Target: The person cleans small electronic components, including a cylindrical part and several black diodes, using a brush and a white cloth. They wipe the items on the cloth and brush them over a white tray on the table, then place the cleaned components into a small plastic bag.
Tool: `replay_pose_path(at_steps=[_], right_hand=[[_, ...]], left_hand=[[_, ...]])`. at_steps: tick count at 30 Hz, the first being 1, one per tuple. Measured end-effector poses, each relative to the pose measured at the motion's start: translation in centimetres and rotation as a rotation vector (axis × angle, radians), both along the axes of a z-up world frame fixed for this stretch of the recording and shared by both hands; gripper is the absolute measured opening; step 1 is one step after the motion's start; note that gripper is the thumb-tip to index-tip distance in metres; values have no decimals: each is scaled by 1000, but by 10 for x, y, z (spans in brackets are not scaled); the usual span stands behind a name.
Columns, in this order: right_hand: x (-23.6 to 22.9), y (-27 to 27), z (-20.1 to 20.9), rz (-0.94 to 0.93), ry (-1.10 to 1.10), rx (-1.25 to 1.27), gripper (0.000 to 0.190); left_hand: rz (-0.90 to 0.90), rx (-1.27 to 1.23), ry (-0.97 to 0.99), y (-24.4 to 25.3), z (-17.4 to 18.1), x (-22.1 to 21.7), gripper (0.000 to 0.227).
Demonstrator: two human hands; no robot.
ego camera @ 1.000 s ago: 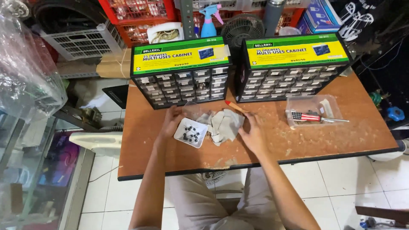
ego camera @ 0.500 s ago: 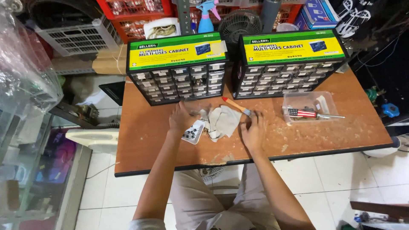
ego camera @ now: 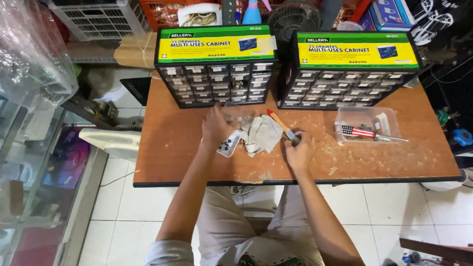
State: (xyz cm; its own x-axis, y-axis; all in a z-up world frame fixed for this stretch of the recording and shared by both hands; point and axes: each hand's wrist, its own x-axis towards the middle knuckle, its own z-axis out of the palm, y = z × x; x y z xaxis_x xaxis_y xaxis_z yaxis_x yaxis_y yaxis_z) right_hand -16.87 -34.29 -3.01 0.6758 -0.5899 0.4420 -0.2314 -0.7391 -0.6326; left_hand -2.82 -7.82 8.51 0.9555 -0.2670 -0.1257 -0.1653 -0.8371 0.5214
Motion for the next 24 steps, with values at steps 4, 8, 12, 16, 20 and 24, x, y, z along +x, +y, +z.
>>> replay_pose_path(at_steps=[4,8,12,16,20,24], right_hand=[[-1,16,38,13,56,-102,43],[3,6,12,17,86,-128,31],[0,5,8,57,47,-82,20],[-6,6,15,145,-5,-54,13],[-8,8,19,156,9,-54,15],[-14,10,30,189,-47,85,11]], left_hand=[[38,238,28,-27,43,-28,137],[67,340,97,-43,49,-28,135],[73,412,129,-53,60,-29,131],[52,446,146,-63,51,-26,128],[56,468,148,-76,29,-13,129],[76,460,134,-86,18,-6,129]])
